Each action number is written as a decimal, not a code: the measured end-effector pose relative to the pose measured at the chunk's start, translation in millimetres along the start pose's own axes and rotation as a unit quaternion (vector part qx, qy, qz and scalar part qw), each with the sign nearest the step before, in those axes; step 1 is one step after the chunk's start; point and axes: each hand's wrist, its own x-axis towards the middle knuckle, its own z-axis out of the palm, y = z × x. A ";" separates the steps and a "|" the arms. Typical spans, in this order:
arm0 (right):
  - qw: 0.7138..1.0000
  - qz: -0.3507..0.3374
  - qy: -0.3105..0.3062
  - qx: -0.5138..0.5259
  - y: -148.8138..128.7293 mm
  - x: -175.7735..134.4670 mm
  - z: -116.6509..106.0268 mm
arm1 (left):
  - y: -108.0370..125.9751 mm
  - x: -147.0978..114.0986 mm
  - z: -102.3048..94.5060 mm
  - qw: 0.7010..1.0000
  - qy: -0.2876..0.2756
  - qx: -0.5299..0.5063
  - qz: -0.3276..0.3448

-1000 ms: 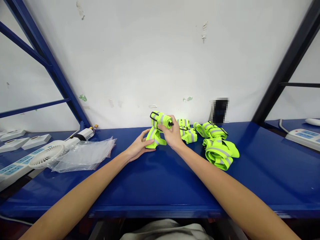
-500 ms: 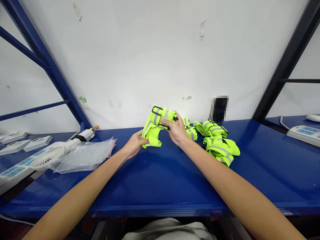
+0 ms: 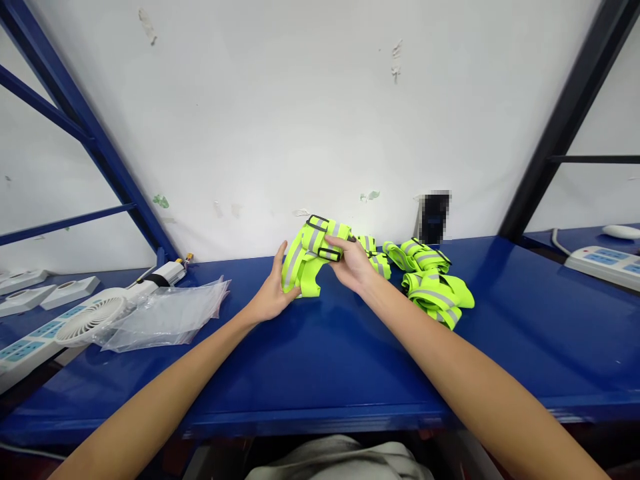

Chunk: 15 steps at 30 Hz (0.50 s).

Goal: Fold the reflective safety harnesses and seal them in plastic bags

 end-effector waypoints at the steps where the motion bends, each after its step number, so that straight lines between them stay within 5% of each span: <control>1: 1.000 0.005 0.005 0.005 -0.2 0.8 -0.2 | 0.5 -0.8 0.6 1.000 -0.005 0.016 0.012; 8: 0.997 -0.016 0.075 0.023 3.6 3.6 1.1 | 1.3 -2.0 3.0 0.983 -0.072 0.151 0.074; 15: 0.991 -0.035 0.127 0.011 9.4 5.4 0.6 | 14.2 -5.8 15.3 0.992 -0.047 0.094 0.076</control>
